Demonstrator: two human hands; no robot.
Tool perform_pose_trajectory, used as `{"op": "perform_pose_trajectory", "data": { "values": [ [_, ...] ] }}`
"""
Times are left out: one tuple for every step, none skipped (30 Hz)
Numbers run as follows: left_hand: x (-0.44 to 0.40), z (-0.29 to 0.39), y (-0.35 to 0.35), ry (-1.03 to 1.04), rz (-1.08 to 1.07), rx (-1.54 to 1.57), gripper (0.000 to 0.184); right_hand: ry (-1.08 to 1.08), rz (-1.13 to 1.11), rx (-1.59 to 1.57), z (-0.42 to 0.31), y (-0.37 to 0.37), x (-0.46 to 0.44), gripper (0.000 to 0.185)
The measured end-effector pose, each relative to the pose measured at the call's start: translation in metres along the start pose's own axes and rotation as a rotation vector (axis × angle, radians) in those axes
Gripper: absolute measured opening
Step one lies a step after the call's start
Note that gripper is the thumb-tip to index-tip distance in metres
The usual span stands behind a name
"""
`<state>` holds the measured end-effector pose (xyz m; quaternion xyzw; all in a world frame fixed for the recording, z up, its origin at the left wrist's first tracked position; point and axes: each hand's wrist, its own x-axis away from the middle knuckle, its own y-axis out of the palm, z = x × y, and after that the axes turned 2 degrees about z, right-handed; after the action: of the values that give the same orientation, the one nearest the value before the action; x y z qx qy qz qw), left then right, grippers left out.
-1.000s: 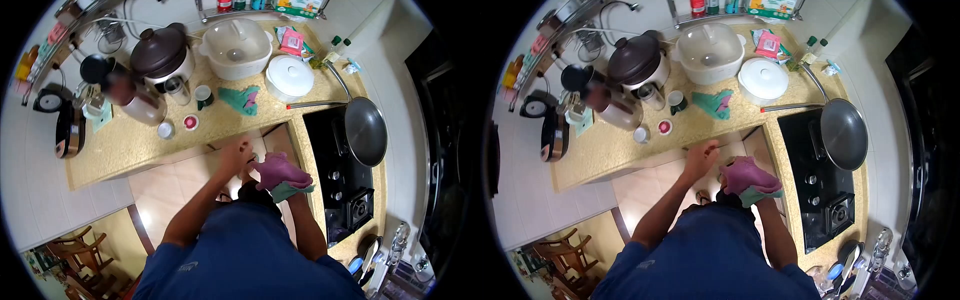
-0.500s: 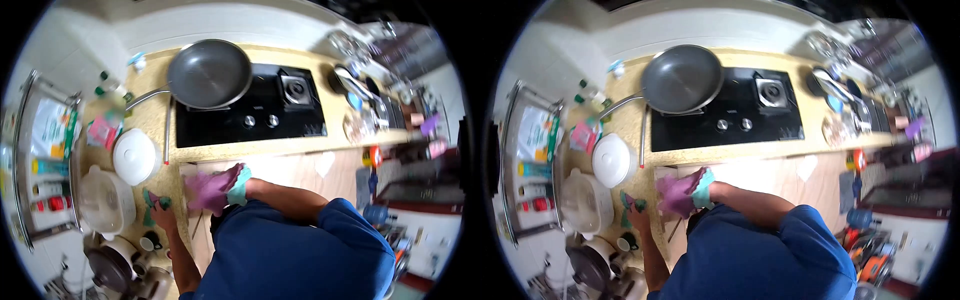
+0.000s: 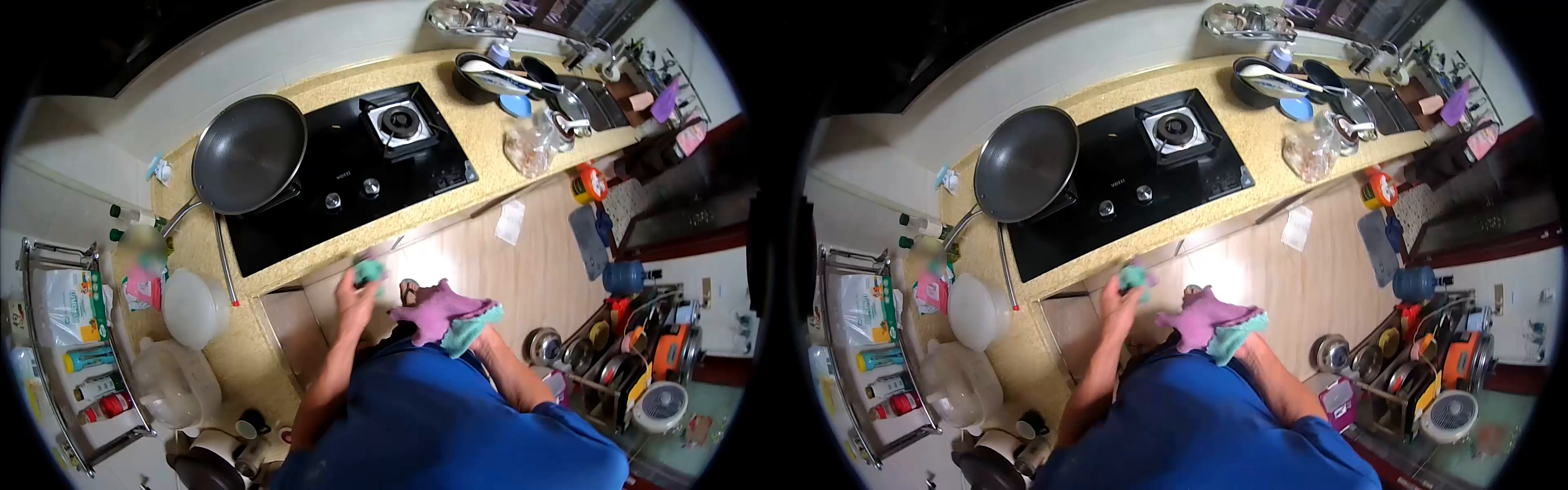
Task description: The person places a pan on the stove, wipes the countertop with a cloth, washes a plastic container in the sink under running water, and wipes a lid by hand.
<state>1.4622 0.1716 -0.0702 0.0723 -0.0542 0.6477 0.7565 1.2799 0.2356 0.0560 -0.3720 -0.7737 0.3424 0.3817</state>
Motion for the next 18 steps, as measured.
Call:
{"op": "perform_pose_trajectory", "data": {
  "values": [
    [-0.015,0.021,0.037,-0.016,-0.075,0.090,0.032,0.019,0.000,0.006,0.013,-0.006,0.009,0.045],
    [-0.033,0.035,0.067,-0.010,-0.153,0.014,0.032,0.040,0.002,0.003,0.026,-0.012,0.019,0.046],
    [-0.052,0.047,0.100,-0.008,-0.238,-0.064,0.032,0.085,0.012,0.027,0.039,-0.016,0.031,0.046],
    [-0.071,0.060,0.136,0.119,-0.256,-0.042,0.033,0.137,0.026,0.043,0.055,-0.022,0.042,0.046],
    [-0.092,0.071,0.172,0.244,-0.270,-0.026,0.035,0.182,0.037,0.061,0.070,-0.025,0.053,0.046],
    [-0.110,0.084,0.205,0.221,-0.292,-0.040,0.037,0.232,0.050,0.072,0.084,-0.031,0.065,0.046],
    [-0.126,0.097,0.232,0.190,-0.315,-0.060,0.039,0.281,0.062,0.081,0.097,-0.035,0.075,0.046],
    [-0.138,0.109,0.252,0.202,-0.295,-0.151,0.043,0.326,0.069,0.093,0.109,-0.039,0.084,0.046],
    [-0.145,0.114,0.267,0.212,-0.273,-0.240,0.047,0.363,0.078,0.099,0.119,-0.042,0.090,0.047],
    [-0.149,0.104,0.279,0.262,-0.308,-0.197,0.052,0.396,0.085,0.111,0.130,-0.047,0.095,0.047],
    [-0.155,0.082,0.288,0.317,-0.333,-0.152,0.057,0.416,0.087,0.130,0.139,-0.053,0.097,0.047],
    [-0.148,0.081,0.287,0.329,-0.358,-0.127,0.066,0.412,0.086,0.143,0.147,-0.057,0.094,0.047],
    [-0.137,0.075,0.272,0.059,-0.538,-0.132,0.063,0.398,0.081,0.157,0.153,-0.061,0.088,0.047],
    [-0.132,0.038,0.260,0.212,-0.526,-0.227,0.052,0.375,0.078,0.171,0.158,-0.064,0.081,0.047],
    [-0.113,0.034,0.235,0.087,-0.515,-0.230,0.040,0.338,0.072,0.188,0.161,-0.067,0.070,0.047],
    [-0.094,0.011,0.212,0.032,-0.430,-0.208,0.035,0.293,0.060,0.206,0.163,-0.068,0.055,0.048],
    [-0.072,-0.005,0.183,-0.101,-0.304,-0.248,0.031,0.234,0.056,0.215,0.162,-0.068,0.037,0.048],
    [-0.051,-0.028,0.153,-0.206,-0.194,-0.361,0.030,0.161,0.040,0.234,0.159,-0.068,0.018,0.048]
  ]
}}
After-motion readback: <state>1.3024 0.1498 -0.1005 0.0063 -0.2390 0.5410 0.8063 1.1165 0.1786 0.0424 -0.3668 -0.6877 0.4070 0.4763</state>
